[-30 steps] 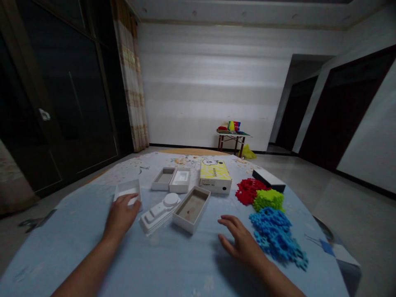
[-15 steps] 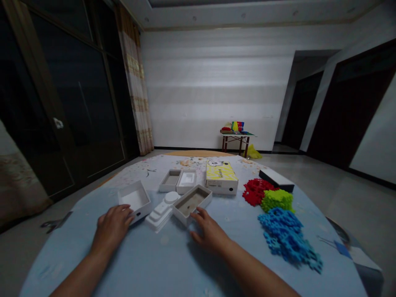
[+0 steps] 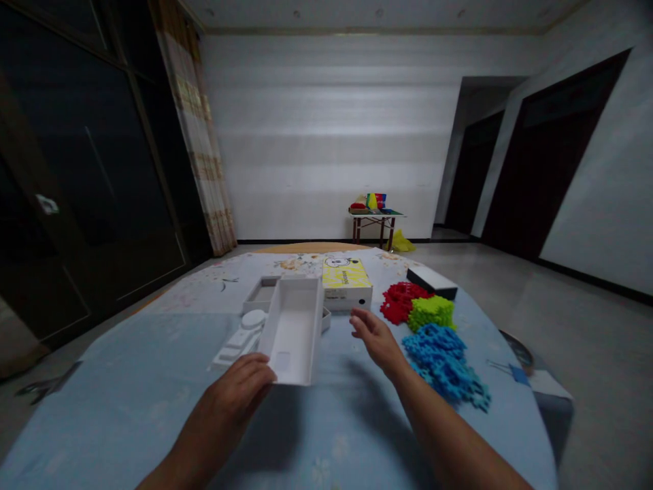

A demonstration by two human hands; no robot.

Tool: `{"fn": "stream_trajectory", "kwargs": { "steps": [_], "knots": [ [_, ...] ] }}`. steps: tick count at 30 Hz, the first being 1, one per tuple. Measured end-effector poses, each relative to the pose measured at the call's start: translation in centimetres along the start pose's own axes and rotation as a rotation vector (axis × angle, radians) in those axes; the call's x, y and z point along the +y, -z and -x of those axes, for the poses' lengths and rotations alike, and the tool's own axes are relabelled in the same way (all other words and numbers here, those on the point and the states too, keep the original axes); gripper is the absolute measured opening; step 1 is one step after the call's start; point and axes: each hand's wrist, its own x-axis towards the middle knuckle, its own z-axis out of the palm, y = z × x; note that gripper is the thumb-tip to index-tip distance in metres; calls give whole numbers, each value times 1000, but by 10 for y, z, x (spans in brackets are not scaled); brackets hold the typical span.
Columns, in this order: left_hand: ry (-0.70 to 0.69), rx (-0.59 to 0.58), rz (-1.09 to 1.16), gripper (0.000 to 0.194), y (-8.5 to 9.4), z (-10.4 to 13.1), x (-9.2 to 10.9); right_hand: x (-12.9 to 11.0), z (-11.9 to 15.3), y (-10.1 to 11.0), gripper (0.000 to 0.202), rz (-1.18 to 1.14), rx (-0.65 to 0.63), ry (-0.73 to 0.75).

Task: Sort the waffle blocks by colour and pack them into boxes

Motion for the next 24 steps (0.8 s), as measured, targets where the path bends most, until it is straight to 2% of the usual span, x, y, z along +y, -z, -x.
{"fn": "stream_trajectory", "kwargs": {
  "steps": [2, 4, 6, 9, 12, 15, 19, 24],
  "knots": [
    [-61, -94, 87, 16, -19, -7, 12, -8, -4, 19, 51, -125, 82, -68],
    [-84, -198, 149, 19, -36, -15, 17, -11, -4, 33, 54, -164, 108, -108],
    [-86, -290, 199, 21, -50, -23, 17, -6, -1, 42, 53, -96, 78, -112],
    [-68, -356, 262, 24, -64, -32, 11, 9, 5, 47, 48, 162, 33, -53],
    [-11, -315, 271, 25, -74, -35, 3, 22, 10, 50, 39, 472, 50, 9],
    [81, -240, 271, 27, -82, -32, -4, 24, 14, 57, 33, 679, 13, -10],
    [305, -131, 327, 42, -91, -29, -5, 17, 19, 62, 30, 795, -98, -66],
    [519, -44, 492, 52, -107, -32, -3, 16, 25, 57, 36, 760, -134, 2]
  ]
}}
